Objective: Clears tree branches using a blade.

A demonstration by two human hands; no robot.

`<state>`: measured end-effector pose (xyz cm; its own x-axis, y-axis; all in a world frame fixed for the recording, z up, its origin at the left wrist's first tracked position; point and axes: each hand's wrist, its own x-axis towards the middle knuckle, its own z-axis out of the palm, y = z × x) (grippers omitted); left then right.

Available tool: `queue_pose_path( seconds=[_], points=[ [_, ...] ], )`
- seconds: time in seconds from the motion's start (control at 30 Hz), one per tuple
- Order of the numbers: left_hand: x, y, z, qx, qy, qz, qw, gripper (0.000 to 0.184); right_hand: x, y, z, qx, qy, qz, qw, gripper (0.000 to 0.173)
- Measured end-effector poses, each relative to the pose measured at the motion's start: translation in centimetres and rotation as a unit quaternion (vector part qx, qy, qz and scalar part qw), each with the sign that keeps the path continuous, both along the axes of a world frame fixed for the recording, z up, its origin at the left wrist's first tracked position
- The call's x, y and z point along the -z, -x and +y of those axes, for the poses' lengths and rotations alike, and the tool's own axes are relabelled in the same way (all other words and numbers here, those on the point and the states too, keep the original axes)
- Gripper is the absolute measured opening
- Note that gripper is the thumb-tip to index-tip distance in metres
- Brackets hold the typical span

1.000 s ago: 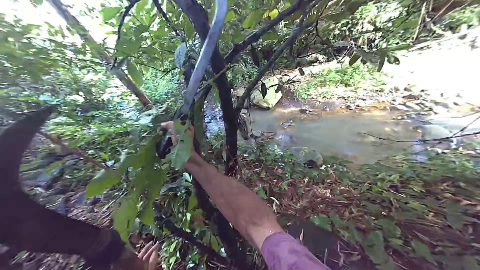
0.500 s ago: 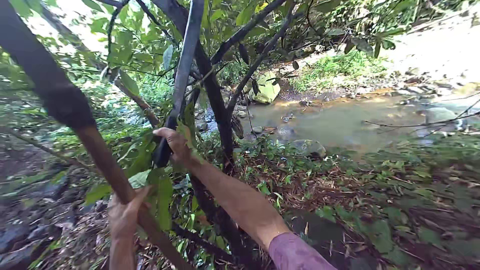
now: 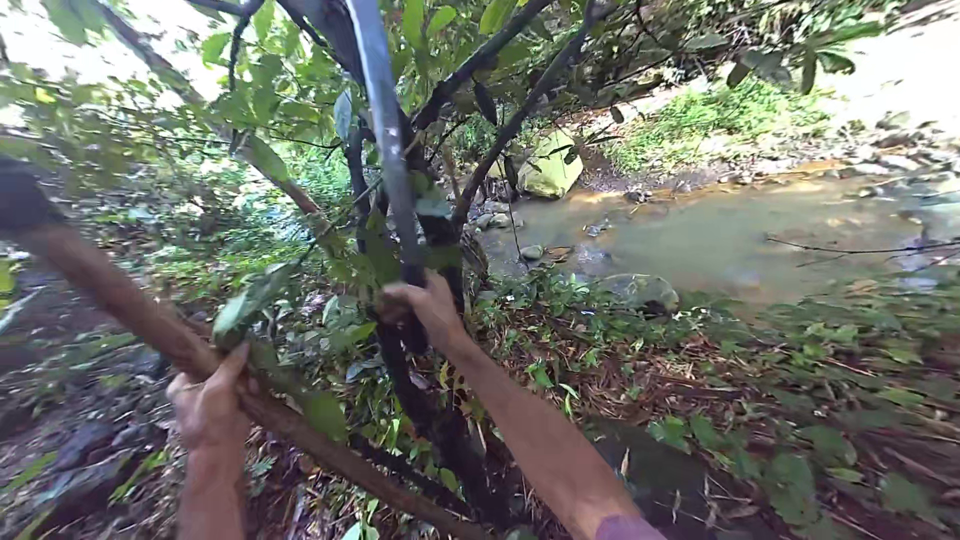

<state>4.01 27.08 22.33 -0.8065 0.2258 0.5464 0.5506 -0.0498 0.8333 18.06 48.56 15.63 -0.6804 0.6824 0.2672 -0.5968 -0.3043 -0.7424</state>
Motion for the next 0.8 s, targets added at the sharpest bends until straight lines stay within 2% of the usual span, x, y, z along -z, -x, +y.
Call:
queue_pose_path(
  seconds=[0.1, 0.23, 0.37, 0.53, 0.67, 0.8],
  points=[
    [-2.9, -0.1, -0.1, -0.022, -0.006, 0.026, 0.999, 0.013, 4.0, -3.2, 1.4, 0.057, -0.001, -0.013, 0.998, 0.021],
    [-6.2, -0.3, -0.5, -0.046, -0.008, 0.026, 0.999, 0.013, 5.8, -5.3, 3.9, 0.019, 0.023, -0.027, 0.999, 0.015],
    [-7.8, -0.4, -0.5, -0.054, -0.007, 0.040, 0.998, 0.014, 6.4, -5.4, 5.6, -0.023, 0.027, -0.014, 0.999, 0.017],
    [-8.0, -0.4, -0.4, -0.064, -0.009, 0.032, 0.997, 0.019, 4.5, -2.7, 5.0, 0.023, 0.106, 0.108, 0.988, 0.008],
    [-7.8, 0.2, -1.0, -0.078, 0.000, 0.043, 0.996, 0.021, 4.8, -3.2, 5.3, -0.102, 0.057, -0.023, 0.993, 0.009],
    [-7.4, -0.1, -1.1, -0.079, 0.012, 0.047, 0.996, 0.021, 6.5, -8.5, 7.0, -0.175, 0.025, -0.011, 0.984, 0.009]
  ],
)
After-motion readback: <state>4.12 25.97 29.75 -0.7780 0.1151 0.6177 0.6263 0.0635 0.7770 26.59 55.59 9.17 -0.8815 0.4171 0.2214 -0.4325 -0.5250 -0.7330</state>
